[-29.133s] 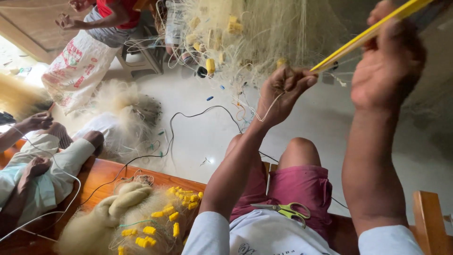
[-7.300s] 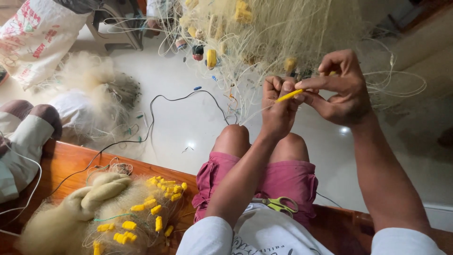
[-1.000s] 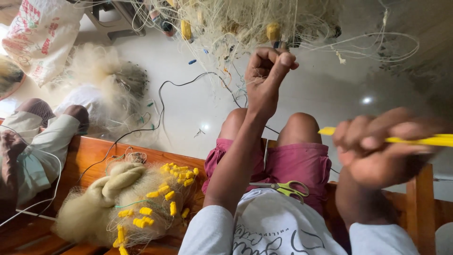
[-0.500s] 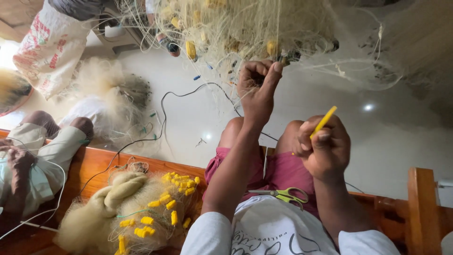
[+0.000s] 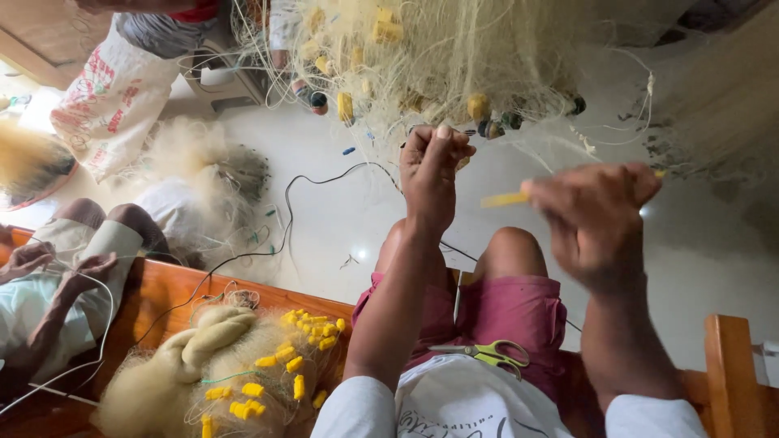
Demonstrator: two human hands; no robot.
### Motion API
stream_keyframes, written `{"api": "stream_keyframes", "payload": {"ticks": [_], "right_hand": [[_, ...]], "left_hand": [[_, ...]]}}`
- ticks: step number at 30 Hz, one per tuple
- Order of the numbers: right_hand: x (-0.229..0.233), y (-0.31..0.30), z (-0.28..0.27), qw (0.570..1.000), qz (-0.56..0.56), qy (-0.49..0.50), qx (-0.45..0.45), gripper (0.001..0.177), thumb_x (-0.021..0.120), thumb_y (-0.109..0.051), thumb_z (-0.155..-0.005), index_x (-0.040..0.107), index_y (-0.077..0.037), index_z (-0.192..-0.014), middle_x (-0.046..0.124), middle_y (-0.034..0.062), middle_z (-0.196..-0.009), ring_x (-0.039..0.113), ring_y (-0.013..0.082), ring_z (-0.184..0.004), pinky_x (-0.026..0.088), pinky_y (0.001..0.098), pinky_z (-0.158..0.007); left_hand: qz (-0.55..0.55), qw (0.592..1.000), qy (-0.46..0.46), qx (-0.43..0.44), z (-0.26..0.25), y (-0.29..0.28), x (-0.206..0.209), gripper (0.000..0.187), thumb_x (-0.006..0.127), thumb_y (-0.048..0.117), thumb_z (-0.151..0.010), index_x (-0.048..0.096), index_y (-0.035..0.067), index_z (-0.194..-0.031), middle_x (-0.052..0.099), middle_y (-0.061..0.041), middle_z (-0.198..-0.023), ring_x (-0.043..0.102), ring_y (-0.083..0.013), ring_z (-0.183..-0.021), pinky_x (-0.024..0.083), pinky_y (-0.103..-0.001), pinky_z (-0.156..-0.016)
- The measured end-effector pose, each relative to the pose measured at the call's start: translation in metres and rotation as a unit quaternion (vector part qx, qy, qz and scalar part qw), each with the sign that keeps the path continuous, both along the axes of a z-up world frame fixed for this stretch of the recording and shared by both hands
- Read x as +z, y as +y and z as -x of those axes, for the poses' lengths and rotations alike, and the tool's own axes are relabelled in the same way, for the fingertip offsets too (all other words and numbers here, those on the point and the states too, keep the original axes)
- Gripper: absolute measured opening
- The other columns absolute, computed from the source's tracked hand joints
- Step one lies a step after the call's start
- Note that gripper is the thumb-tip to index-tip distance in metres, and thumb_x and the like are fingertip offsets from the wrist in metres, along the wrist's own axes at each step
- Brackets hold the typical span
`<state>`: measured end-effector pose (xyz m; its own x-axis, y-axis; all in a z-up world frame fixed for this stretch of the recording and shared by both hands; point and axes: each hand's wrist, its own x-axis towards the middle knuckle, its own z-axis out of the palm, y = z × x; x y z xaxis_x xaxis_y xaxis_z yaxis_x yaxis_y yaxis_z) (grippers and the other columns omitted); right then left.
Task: Repairing a large fishing net by weaving a shuttle through the mesh and tying knots.
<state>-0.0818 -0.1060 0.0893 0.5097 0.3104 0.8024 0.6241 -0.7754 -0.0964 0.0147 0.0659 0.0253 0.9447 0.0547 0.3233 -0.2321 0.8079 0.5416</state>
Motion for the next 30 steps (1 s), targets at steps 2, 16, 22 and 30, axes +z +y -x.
{"api": "stream_keyframes", "payload": {"ticks": [2, 16, 22, 30], "right_hand": [[0.004, -0.006, -0.018, 0.999, 0.041, -0.007, -0.031, 0.010, 0.076, -0.007, -0.099, 0.078, -0.014, -0.106, 0.065, 0.0025, -0.091, 0.043, 0.0201, -0.081, 0.024, 0.0426, -0.096], [0.026, 0.010, -0.060, 0.994, -0.049, 0.095, 0.000, 0.015, 0.073, -0.014, -0.105, 0.076, -0.002, -0.113, 0.064, 0.0039, -0.086, 0.049, 0.0178, -0.075, 0.030, 0.0364, -0.096], [0.018, 0.023, -0.071, 0.970, -0.144, 0.109, 0.162, 0.039, 0.069, -0.003, -0.099, 0.051, 0.003, -0.133, 0.057, 0.0154, -0.110, 0.059, 0.0244, -0.094, 0.051, 0.0360, -0.087], [0.024, 0.035, -0.068, 0.961, -0.214, 0.010, 0.175, 0.017, 0.065, -0.016, -0.101, 0.065, -0.007, -0.115, 0.040, 0.0096, -0.123, 0.039, 0.0251, -0.115, 0.039, 0.0411, -0.102]], "left_hand": [[0.053, 0.997, 0.040, -0.039, 0.001, 0.002, 0.007, 0.013, 0.063, 0.015, -0.098, 0.055, 0.003, -0.098, 0.066, -0.011, -0.089, 0.062, -0.0153, -0.077, 0.052, -0.029, -0.078], [0.101, 0.985, 0.100, -0.093, 0.005, -0.005, 0.034, 0.016, 0.059, 0.017, -0.100, 0.058, 0.002, -0.093, 0.065, -0.009, -0.077, 0.058, -0.0125, -0.062, 0.056, -0.030, -0.068], [0.142, 0.977, 0.070, -0.141, 0.000, -0.015, 0.031, 0.009, 0.053, 0.009, -0.099, 0.055, 0.001, -0.096, 0.062, -0.010, -0.080, 0.058, -0.0143, -0.067, 0.050, -0.023, -0.065], [-0.040, 0.998, -0.030, -0.024, 0.002, -0.034, 0.027, 0.020, 0.061, 0.021, -0.100, 0.061, 0.003, -0.092, 0.064, -0.006, -0.085, 0.057, -0.0107, -0.077, 0.049, -0.023, -0.074]]}}
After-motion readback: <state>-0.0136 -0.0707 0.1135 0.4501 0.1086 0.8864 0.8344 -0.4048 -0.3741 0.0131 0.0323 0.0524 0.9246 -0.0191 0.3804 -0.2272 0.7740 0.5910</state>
